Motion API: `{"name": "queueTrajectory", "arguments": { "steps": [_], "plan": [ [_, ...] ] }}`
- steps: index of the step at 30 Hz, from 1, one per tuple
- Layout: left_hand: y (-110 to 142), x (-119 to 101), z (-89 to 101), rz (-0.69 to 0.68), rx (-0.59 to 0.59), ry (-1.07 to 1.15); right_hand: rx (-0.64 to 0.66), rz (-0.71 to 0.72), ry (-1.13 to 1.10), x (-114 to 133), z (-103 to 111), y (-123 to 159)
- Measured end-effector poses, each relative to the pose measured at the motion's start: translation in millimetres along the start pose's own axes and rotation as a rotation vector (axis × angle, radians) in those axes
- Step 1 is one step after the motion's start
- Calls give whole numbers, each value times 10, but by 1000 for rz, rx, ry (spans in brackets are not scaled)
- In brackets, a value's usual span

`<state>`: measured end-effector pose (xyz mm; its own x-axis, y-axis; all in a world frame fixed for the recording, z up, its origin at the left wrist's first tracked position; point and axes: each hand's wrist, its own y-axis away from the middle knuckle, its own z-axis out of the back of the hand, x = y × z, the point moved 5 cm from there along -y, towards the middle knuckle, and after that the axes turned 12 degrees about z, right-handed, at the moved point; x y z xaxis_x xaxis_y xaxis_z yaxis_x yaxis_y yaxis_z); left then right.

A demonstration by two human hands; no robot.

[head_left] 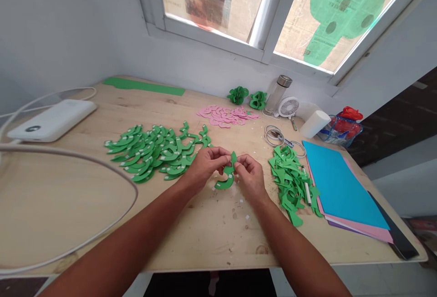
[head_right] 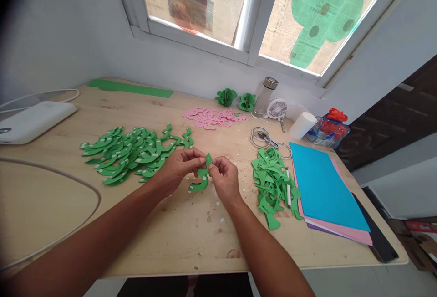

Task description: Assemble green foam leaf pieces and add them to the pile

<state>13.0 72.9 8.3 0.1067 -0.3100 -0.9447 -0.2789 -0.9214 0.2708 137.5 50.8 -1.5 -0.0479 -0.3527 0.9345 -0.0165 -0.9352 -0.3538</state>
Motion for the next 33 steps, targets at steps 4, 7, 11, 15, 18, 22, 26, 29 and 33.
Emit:
{"name": "queueTrajectory", "arguments": {
  "steps": [4,7,11,15,18,22,26,29,33],
  "plan": [
    [13,7,-28,45,69,72,-62,16,-1,1,33,2],
    [29,-6,-49,63,124,109,-92,16,-31,17,49,1],
    [28,18,-55,67,165,45,-152,10,-40,39,81,-4],
    [13,70,-60,55,195,-55,-198,1,-37,47,109,-8],
    [4,79,-60,47,191,-89,-179,-1,-55,35,102,-9],
    [1,58,-43,38,128,-87,-112,-3,-88,9,66,-5],
    [25,27,-55,13,149,-63,-134,-12,-104,-4,82,-4],
    [55,-1,-80,-11,227,-40,-153,-23,-130,-26,101,-9],
    [79,-27,-98,-40,286,-36,-127,-71,-239,-87,81,-9]
  ]
}}
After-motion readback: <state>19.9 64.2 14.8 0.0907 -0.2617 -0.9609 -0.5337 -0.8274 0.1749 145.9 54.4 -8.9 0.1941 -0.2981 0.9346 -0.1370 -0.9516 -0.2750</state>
